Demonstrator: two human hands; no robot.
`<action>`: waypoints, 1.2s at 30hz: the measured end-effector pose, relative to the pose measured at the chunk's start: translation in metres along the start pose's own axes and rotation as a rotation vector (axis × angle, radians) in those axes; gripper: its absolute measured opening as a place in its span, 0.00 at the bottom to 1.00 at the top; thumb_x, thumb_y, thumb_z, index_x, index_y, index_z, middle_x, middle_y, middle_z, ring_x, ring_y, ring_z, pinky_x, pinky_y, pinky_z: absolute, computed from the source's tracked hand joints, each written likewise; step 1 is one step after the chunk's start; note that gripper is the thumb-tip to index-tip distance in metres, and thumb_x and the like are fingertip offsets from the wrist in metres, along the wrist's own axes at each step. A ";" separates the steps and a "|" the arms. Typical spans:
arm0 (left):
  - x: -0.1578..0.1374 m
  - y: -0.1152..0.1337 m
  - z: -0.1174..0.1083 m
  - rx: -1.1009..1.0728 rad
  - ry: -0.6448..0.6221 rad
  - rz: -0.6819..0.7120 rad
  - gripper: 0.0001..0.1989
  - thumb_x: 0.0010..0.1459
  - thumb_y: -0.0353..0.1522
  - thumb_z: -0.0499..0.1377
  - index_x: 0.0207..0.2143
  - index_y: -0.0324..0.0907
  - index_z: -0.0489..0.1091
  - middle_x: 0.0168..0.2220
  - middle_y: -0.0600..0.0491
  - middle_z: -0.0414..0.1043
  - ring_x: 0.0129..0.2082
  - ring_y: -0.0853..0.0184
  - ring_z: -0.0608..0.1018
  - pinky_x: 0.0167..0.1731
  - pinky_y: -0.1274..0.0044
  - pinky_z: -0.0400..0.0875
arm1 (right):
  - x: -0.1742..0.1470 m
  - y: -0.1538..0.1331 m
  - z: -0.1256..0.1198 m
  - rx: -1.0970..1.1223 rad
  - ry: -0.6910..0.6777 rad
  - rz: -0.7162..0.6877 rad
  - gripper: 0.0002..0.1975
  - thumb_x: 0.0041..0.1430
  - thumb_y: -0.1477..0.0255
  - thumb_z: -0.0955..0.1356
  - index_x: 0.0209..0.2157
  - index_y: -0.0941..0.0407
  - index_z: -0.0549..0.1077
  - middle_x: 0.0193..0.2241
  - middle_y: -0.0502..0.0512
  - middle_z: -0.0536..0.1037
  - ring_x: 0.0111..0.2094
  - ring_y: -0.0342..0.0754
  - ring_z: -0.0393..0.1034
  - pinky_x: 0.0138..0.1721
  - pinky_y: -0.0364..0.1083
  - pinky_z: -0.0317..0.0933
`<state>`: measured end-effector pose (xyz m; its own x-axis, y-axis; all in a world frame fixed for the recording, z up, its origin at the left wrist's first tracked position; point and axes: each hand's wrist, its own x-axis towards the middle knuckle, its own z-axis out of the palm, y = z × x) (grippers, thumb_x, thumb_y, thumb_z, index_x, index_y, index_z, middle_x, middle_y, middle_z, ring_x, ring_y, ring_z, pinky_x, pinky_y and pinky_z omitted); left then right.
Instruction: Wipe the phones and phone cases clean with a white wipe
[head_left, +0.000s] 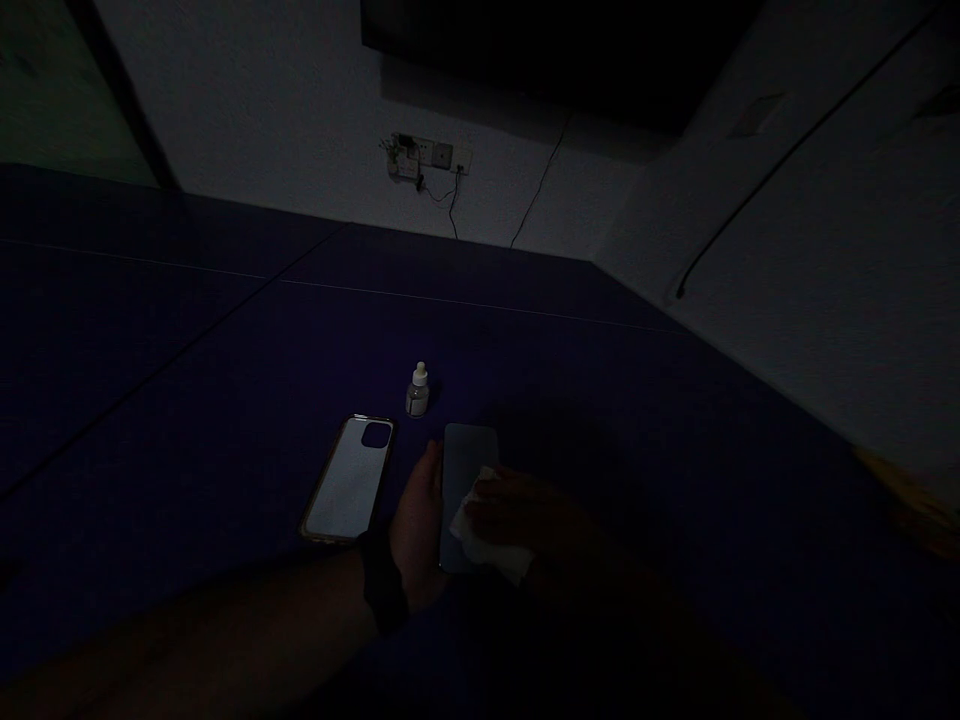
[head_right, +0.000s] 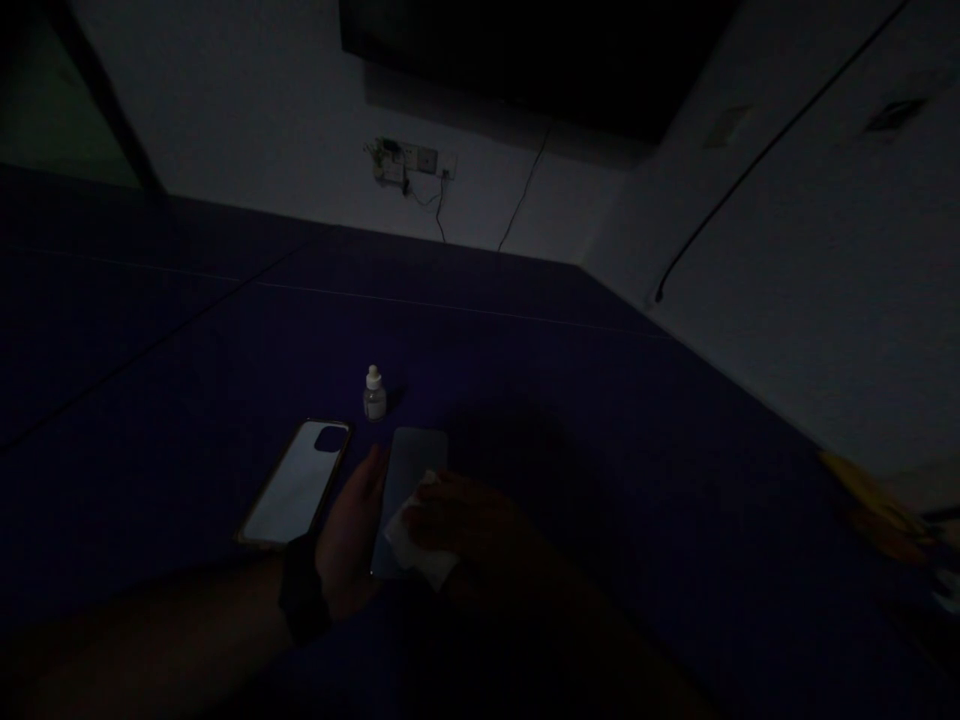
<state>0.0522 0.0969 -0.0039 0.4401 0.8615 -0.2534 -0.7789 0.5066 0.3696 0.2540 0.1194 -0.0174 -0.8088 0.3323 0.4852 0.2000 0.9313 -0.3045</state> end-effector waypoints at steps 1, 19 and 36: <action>0.000 0.000 0.001 0.003 -0.006 0.003 0.27 0.69 0.49 0.50 0.57 0.41 0.72 0.43 0.45 0.79 0.42 0.58 0.80 0.46 0.69 0.71 | 0.000 0.000 -0.002 -0.009 0.015 0.024 0.23 0.67 0.70 0.64 0.62 0.52 0.68 0.58 0.58 0.79 0.66 0.52 0.66 0.70 0.59 0.55; 0.002 0.003 0.004 -0.137 0.020 -0.040 0.27 0.72 0.47 0.44 0.48 0.38 0.75 0.33 0.49 0.76 0.24 0.69 0.73 0.32 0.76 0.70 | 0.014 -0.003 0.009 -0.115 -0.014 0.079 0.28 0.66 0.72 0.62 0.67 0.57 0.64 0.64 0.61 0.72 0.71 0.53 0.56 0.70 0.60 0.55; -0.002 0.005 0.010 -0.122 0.085 -0.019 0.25 0.72 0.47 0.45 0.49 0.42 0.73 0.30 0.53 0.72 0.24 0.70 0.72 0.33 0.75 0.71 | 0.014 0.000 0.015 0.024 0.003 -0.037 0.23 0.67 0.70 0.62 0.62 0.54 0.68 0.58 0.58 0.78 0.68 0.50 0.62 0.70 0.59 0.54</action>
<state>0.0520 0.0987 0.0078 0.4196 0.8433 -0.3358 -0.8217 0.5101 0.2542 0.2348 0.1214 -0.0226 -0.8139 0.2982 0.4987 0.1564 0.9390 -0.3063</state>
